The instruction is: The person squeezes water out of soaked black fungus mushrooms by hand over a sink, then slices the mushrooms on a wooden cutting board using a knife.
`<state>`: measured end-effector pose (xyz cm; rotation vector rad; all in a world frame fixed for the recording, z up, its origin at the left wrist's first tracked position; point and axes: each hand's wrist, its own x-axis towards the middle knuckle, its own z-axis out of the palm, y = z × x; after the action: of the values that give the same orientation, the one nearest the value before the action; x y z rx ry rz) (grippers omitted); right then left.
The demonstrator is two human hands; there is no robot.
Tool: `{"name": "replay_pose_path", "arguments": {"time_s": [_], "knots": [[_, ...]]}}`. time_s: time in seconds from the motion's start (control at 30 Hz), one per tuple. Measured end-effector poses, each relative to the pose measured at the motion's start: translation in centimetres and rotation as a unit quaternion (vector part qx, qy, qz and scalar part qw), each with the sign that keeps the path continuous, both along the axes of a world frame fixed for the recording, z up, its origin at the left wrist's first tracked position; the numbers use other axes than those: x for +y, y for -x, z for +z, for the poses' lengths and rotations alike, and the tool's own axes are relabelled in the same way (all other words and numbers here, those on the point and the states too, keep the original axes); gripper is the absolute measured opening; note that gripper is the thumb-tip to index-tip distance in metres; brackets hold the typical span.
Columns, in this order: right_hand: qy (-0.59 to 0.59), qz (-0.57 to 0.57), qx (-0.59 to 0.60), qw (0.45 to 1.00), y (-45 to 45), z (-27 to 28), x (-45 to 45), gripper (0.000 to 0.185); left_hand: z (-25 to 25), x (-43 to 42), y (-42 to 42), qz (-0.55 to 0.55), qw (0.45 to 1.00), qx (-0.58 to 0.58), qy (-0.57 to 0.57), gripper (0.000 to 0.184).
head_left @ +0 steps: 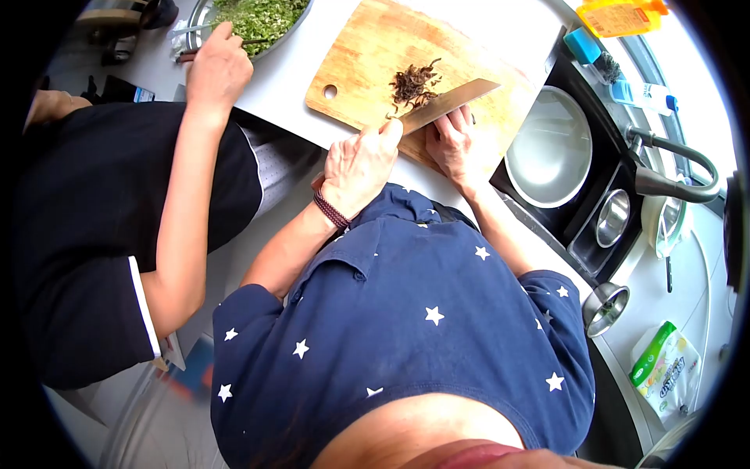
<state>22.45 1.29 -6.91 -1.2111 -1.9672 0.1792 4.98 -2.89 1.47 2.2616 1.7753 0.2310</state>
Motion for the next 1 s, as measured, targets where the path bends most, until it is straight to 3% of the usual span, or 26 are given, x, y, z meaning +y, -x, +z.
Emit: {"name": "replay_pose_path", "arguments": {"time_s": [0.27, 0.5, 0.7, 1.0], "knots": [[-0.012, 0.003, -0.001, 1.000, 0.0, 0.0, 0.1, 0.032, 0.1, 1.3, -0.4, 0.005, 0.999, -0.017, 0.042, 0.016], [0.019, -0.031, 0.044, 0.998, -0.2, -0.6, -0.1, 0.032, 1.6, 0.8, 1.0, 0.072, 0.989, -0.099, 0.088, 0.011], [0.033, -0.047, 0.046, 0.997, -0.5, -0.9, -0.3, 0.033, 5.3, -2.0, 5.0, 0.085, 0.984, -0.055, 0.148, 0.011], [0.036, -0.050, 0.042, 0.997, -0.6, -0.8, -0.4, 0.032, 4.6, -3.6, 6.4, 0.064, 0.986, -0.025, 0.150, 0.010]]}}
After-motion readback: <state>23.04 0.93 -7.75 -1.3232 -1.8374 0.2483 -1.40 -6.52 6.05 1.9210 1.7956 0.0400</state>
